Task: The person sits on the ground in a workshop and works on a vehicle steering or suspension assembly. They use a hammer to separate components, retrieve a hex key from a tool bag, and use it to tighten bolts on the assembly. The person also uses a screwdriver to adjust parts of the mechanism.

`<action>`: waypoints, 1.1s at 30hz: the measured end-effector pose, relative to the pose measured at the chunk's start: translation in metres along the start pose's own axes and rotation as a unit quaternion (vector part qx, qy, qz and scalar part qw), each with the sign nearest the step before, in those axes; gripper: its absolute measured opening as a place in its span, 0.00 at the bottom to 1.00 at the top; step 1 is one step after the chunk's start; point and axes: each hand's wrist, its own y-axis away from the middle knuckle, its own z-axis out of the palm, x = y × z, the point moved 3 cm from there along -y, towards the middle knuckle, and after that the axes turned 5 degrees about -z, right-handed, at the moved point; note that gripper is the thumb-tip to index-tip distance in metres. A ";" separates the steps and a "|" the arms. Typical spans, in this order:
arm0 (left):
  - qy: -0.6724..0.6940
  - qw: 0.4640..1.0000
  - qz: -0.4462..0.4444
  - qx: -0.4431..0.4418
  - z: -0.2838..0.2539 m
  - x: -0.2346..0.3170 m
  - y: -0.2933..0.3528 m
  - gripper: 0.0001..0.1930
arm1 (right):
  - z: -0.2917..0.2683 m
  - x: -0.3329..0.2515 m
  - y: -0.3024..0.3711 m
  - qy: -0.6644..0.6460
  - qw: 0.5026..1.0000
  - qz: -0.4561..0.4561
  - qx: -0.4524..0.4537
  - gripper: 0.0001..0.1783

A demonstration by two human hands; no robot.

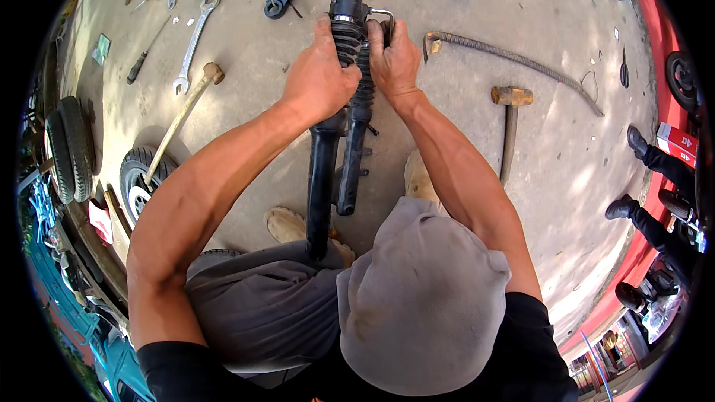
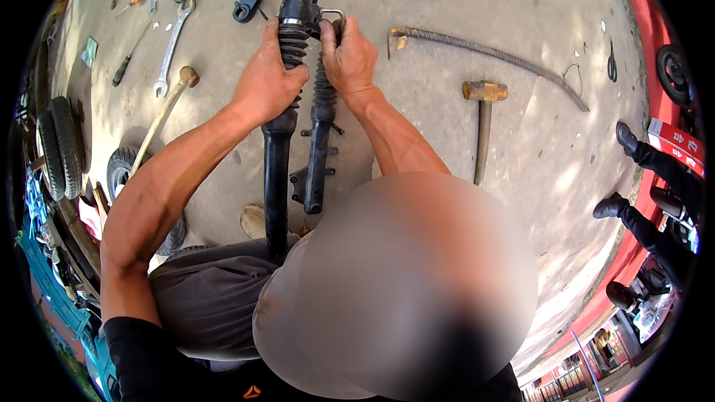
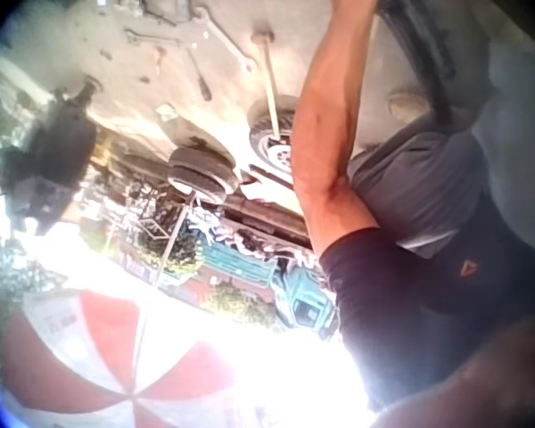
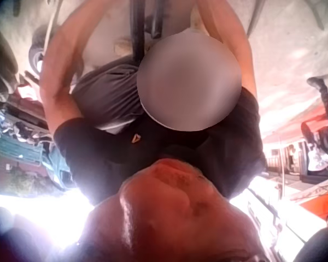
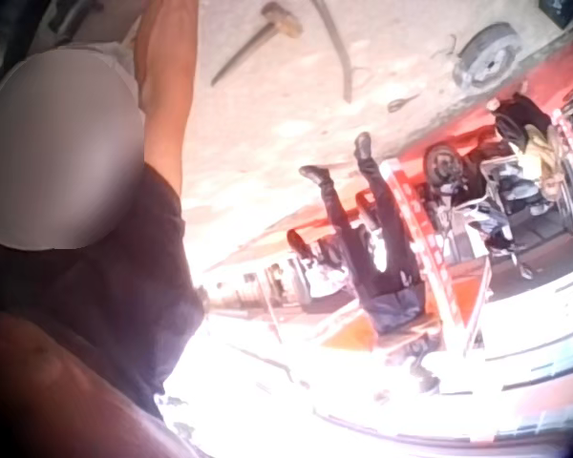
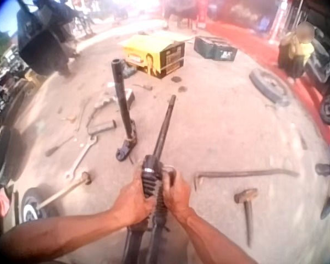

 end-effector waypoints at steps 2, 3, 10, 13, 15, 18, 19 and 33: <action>-0.004 1.000 0.000 -0.005 0.000 0.005 0.001 0.43 | 0.001 0.005 -0.006 -0.007 1.000 -0.004 0.000 0.15; -0.010 1.000 -0.004 -0.008 0.001 0.006 0.002 0.44 | 0.002 0.007 -0.008 -0.009 1.000 -0.021 0.008 0.15; -0.040 0.998 0.035 0.015 0.005 0.012 0.002 0.46 | 0.010 0.040 -0.029 0.007 0.987 -0.155 0.046 0.14; -0.050 0.998 0.025 -0.002 -0.004 0.009 -0.008 0.44 | 0.018 0.038 -0.028 -0.024 0.985 -0.170 0.035 0.13; -0.055 0.998 0.029 -0.025 -0.005 0.013 -0.006 0.45 | 0.015 0.041 -0.026 -0.037 0.978 -0.194 0.066 0.13; -0.074 0.995 0.063 0.001 0.002 0.014 -0.013 0.45 | 0.016 0.053 -0.042 -0.045 0.963 -0.245 0.098 0.13; -0.096 0.995 0.041 0.007 0.002 0.013 -0.011 0.46 | 0.016 0.051 -0.046 -0.044 0.962 -0.252 0.095 0.13; -0.107 0.991 0.055 -0.060 -0.042 -0.010 -0.043 0.46 | -0.017 0.032 -0.033 0.028 0.960 -0.185 -0.210 0.37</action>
